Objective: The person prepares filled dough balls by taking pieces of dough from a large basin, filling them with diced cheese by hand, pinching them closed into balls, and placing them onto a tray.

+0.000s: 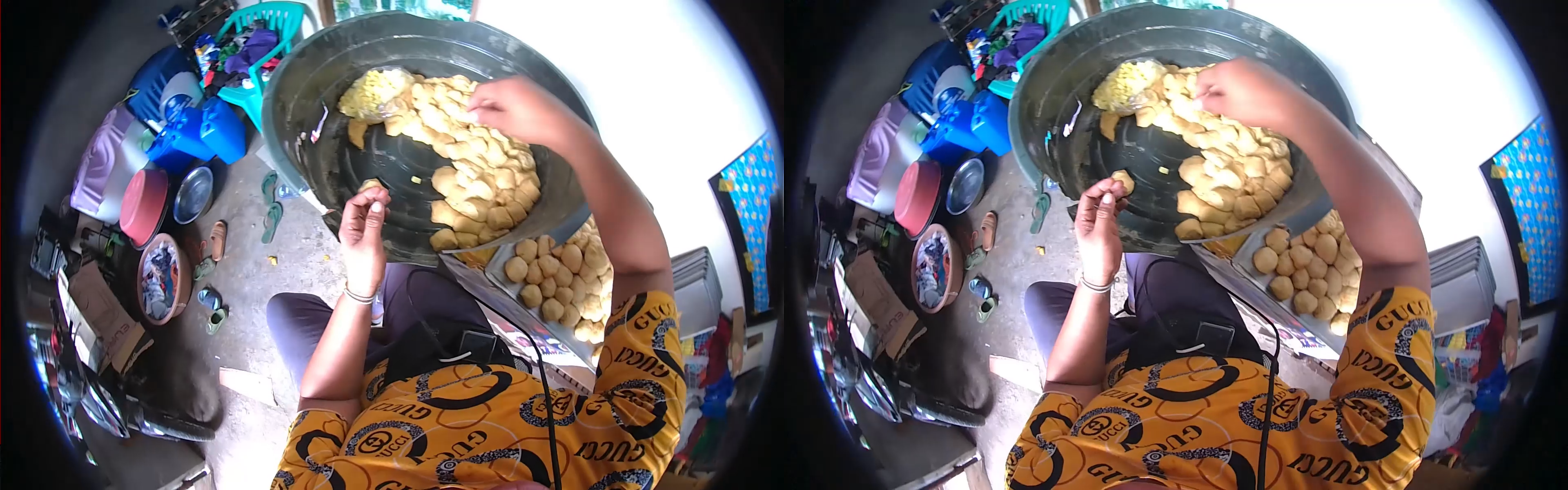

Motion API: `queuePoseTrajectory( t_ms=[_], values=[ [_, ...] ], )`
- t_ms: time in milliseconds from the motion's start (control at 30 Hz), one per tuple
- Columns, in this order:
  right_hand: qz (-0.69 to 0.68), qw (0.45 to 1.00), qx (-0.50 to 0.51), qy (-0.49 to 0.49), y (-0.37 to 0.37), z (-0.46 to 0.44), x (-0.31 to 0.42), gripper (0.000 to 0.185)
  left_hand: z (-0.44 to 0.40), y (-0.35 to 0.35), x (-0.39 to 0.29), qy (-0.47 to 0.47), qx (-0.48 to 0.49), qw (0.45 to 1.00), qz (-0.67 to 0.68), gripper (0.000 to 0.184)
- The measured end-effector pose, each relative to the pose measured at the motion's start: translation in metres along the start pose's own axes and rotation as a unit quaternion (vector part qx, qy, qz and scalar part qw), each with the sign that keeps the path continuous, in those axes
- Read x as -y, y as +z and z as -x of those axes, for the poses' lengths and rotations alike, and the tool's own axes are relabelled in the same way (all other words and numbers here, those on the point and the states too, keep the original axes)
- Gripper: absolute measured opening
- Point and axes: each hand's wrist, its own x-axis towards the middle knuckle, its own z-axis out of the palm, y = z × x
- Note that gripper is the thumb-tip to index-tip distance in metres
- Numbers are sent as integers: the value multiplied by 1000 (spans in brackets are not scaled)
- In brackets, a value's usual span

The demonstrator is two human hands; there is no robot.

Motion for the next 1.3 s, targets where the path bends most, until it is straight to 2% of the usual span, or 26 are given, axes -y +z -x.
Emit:
queuePoseTrajectory(
  t_ms=[67,133,200,267,300,367,467,633,733,833,933,967,1067,1167,1267,1300],
  values=[
    [86,990,96,-59,34,-49,-24,19,2,-2,0,2,0,1000,-16,18],
    [189,962,198,-23,72,-86,-49,21,4,-6,4,19,-6,998,-57,9],
    [220,957,188,22,110,-96,-79,23,7,-3,-2,37,-6,996,-85,5],
    [222,960,165,45,144,-98,-103,27,9,-4,1,37,-5,998,-43,9],
    [255,964,33,-63,178,-91,-142,29,8,-5,2,29,-3,999,-18,12],
    [294,952,-10,-91,194,-76,-153,35,8,-8,2,13,-2,1000,-14,14],
    [274,935,206,88,160,-87,-121,37,2,-3,-2,13,-8,999,-41,12],
    [317,906,240,141,146,-93,-109,38,2,0,-3,7,-32,999,-44,11],
    [294,913,237,156,114,-96,-101,37,5,-7,1,-3,-27,999,-37,11],
    [253,942,187,115,86,-91,-109,36,3,-6,-1,-18,-27,999,-20,11],
    [114,981,128,89,60,-84,-100,27,2,-3,-3,-34,-23,999,-9,11],
    [107,983,121,85,50,-83,-89,21,2,-2,-3,-33,-20,999,-11,12],
    [-101,987,39,118,12,-89,-71,23,3,-5,-3,-39,-10,999,-18,13],
    [-380,919,-4,106,5,-84,-64,27,3,-5,-3,-50,-15,999,8,17],
    [-522,842,82,112,24,-71,-44,30,-2,-4,-4,-58,-16,995,83,21],
    [-528,835,101,116,27,-68,-34,29,-3,-4,-5,-67,-15,994,84,29]
  ],
)
